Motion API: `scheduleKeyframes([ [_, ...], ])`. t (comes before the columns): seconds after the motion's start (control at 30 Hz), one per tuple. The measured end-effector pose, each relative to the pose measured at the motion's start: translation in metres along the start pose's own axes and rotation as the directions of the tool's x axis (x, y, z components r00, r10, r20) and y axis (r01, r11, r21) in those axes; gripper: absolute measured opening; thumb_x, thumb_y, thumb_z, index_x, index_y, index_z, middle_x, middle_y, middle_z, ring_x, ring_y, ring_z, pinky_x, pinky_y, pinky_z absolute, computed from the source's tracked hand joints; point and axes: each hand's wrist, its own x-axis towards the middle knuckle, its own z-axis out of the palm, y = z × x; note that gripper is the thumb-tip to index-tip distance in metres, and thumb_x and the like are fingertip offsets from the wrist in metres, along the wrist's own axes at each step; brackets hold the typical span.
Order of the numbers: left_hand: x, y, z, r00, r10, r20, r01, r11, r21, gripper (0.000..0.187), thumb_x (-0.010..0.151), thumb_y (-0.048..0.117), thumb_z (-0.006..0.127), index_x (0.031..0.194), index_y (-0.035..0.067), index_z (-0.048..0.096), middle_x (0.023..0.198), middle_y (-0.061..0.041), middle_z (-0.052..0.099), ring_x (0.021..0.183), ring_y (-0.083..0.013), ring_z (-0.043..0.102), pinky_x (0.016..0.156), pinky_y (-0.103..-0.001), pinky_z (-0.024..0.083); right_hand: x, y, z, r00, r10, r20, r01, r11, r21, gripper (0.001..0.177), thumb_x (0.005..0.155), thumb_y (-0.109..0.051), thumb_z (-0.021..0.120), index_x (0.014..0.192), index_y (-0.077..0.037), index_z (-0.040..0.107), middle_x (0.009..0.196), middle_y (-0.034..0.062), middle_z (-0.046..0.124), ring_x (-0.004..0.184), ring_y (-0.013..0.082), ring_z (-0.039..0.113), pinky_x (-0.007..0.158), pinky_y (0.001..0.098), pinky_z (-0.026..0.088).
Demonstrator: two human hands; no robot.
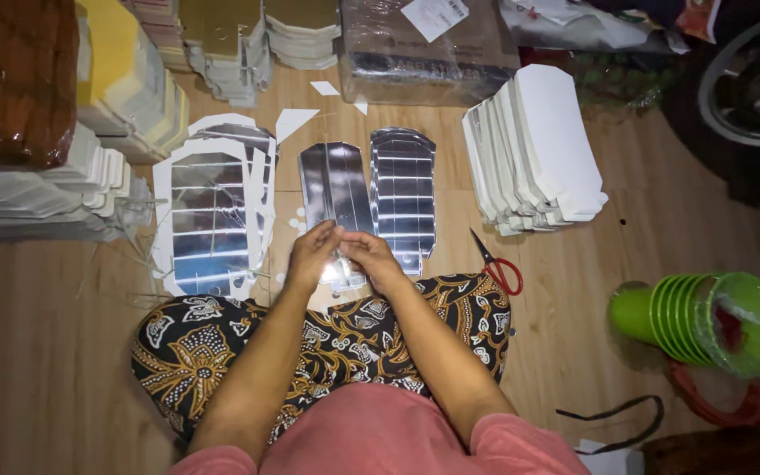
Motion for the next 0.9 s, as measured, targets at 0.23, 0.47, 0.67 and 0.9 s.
scheduleKeyframes([
  [0.23,-0.002,0.015,-0.002,1.0,-0.017,-0.001,0.017,1.0,0.015,0.067,0.089,0.038,0.076,0.143,0.004,0.057,0.125,-0.011,0.071,0.11,-0.0191,0.068,0.085,-0.034,0.057,0.007,0.026,-0.049,0.933,-0.197,-0.3,0.13,0.965,-0.228,0.029,0.098,-0.012,0.068,0.126,-0.004,0.072,0.1,0.0071,0.073,0.084,0.0123,0.063,0.073,0.0269,0.051],
  [0.47,0.004,0.004,0.006,1.0,0.008,-0.019,-0.007,0.999,0.039,0.064,0.089,0.038,0.076,0.141,0.005,0.06,0.118,-0.011,0.074,0.104,-0.0176,0.07,0.083,-0.029,0.056,0.019,-0.014,-0.125,0.672,-0.326,-0.665,0.077,0.924,-0.375,0.029,0.098,-0.01,0.059,0.121,0.0,0.074,0.105,0.0163,0.075,0.082,0.022,0.061,0.069,0.0351,0.047],
  [0.67,0.01,-0.012,0.014,0.987,0.154,-0.049,-0.143,0.973,0.179,0.053,0.091,0.038,0.075,0.133,0.007,0.066,0.122,-0.01,0.069,0.108,-0.0212,0.068,0.084,-0.031,0.06,0.009,-0.041,-0.106,0.685,-0.526,-0.504,-0.104,0.614,-0.782,0.053,0.102,-0.041,0.064,0.131,0.004,0.064,0.128,0.0252,0.067,0.119,0.033,0.063,0.103,0.0416,0.049],
  [0.9,0.022,-0.037,0.026,0.969,0.211,0.128,-0.245,0.773,0.586,0.053,0.096,0.054,0.058,0.125,0.012,0.073,0.13,-0.014,0.07,0.123,-0.029,0.066,0.112,-0.037,0.049,0.008,-0.018,-0.051,0.895,-0.273,-0.352,-0.083,0.674,-0.734,0.051,0.087,-0.018,0.072,0.136,-0.007,0.059,0.113,0.0144,0.075,0.099,0.0238,0.073,0.088,0.0362,0.057],
])
